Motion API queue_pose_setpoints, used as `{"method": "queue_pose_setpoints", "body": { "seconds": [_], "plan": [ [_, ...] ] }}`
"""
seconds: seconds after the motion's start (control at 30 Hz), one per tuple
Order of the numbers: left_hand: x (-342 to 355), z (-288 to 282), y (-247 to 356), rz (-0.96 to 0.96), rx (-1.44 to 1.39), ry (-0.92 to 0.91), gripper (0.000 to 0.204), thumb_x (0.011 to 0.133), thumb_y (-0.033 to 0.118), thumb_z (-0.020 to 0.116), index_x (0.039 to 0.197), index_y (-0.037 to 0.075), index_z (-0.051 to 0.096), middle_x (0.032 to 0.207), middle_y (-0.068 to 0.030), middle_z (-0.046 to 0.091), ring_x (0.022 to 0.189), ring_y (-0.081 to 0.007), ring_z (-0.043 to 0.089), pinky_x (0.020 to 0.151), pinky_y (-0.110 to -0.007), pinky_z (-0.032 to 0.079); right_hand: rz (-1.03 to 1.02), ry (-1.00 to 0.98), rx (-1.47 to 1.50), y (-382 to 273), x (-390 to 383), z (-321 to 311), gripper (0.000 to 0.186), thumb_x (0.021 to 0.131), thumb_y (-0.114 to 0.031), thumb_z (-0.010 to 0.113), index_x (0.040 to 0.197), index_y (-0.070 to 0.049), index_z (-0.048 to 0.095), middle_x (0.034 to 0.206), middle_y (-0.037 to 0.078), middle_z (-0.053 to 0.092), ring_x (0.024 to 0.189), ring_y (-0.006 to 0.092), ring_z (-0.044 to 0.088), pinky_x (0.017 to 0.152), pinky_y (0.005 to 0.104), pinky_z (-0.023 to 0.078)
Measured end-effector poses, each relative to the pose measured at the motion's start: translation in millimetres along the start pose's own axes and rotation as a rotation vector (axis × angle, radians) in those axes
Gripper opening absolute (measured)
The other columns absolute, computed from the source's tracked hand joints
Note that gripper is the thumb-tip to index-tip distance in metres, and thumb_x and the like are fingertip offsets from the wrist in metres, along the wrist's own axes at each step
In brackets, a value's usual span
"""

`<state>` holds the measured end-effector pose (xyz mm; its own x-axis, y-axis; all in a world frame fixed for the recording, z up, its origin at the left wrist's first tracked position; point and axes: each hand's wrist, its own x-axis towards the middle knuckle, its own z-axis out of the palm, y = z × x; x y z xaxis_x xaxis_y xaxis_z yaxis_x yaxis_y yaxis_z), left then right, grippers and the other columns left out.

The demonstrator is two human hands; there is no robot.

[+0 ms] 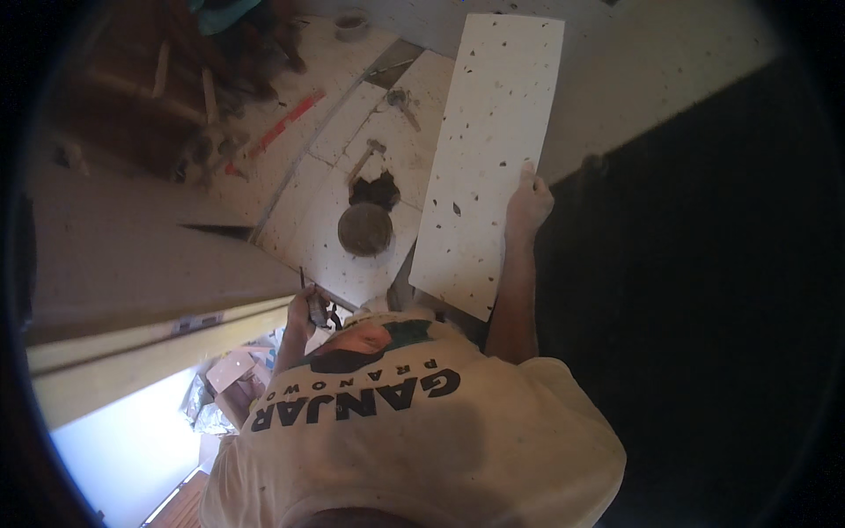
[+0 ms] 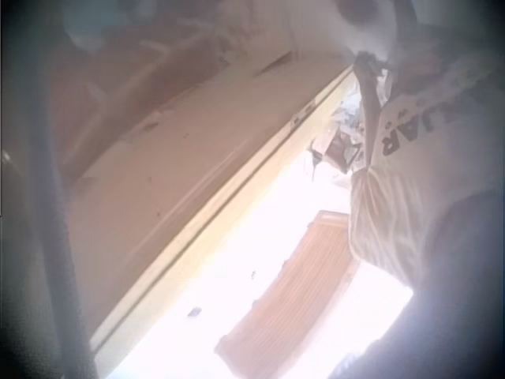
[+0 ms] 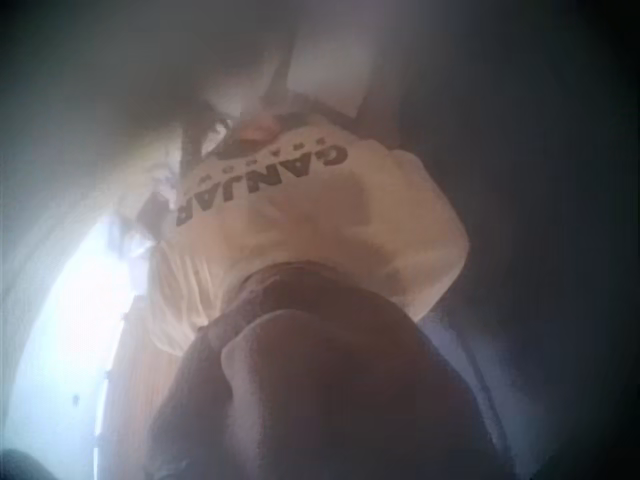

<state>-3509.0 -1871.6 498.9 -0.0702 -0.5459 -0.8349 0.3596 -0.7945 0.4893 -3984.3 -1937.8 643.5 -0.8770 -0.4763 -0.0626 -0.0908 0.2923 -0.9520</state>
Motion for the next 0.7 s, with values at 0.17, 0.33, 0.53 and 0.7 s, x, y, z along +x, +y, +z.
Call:
{"method": "queue_pose_setpoints", "body": {
  "seconds": [0.17, 0.33, 0.53, 0.7],
  "plan": [
    [13.2, 61.2, 77.1, -0.024, -0.08, 0.003, 0.023, 0.103, 0.029, 0.051, 0.101, 0.008, 0.059, 0.079, -0.0087, 0.066, 0.065, -0.0209, 0.064, 0.054, -0.037, 0.055, 0.033, -0.015, 0.023, -50.6, 72.5, 80.7, 0.047, 0.1, -0.032, 0.065, 0.077, 0.008, 0.065, 0.069, 0.005, 0.057, 0.067, 0.0144, 0.048, 0.065, 0.0378, 0.044],
    [8.1, 115.0, 113.7, -0.015, 0.002, -0.021, 0.025, 0.104, 0.031, 0.049, 0.105, 0.008, 0.06, 0.083, -0.008, 0.067, 0.073, -0.0196, 0.066, 0.055, -0.037, 0.055, -0.013, -0.078, -0.121, -71.0, 132.6, 103.0, 0.048, 0.101, -0.033, 0.063, 0.076, 0.008, 0.063, 0.068, 0.003, 0.055, 0.065, 0.0149, 0.047, 0.063, 0.0373, 0.043],
    [36.6, 175.3, 156.1, -0.06, 0.057, -0.018, 0.027, 0.104, 0.03, 0.049, 0.104, 0.006, 0.061, 0.081, -0.0086, 0.068, 0.069, -0.0202, 0.066, 0.059, -0.036, 0.056, 0.154, -0.09, 0.106, -105.7, 155.8, 141.6, 0.046, 0.103, -0.031, 0.061, 0.076, 0.006, 0.063, 0.067, 0.003, 0.053, 0.062, 0.0138, 0.045, 0.058, 0.0351, 0.04],
    [82.5, 211.3, 181.5, -0.001, 0.19, -0.028, 0.025, 0.103, 0.027, 0.051, 0.099, 0.006, 0.063, 0.079, -0.008, 0.068, 0.064, -0.0202, 0.065, 0.058, -0.036, 0.054, 0.204, -0.008, 0.047, -117.8, 175.0, 152.9, 0.046, 0.103, -0.031, 0.06, 0.074, 0.005, 0.06, 0.066, 0.003, 0.05, 0.06, 0.0142, 0.043, 0.056, 0.0357, 0.038]
  ]
}}
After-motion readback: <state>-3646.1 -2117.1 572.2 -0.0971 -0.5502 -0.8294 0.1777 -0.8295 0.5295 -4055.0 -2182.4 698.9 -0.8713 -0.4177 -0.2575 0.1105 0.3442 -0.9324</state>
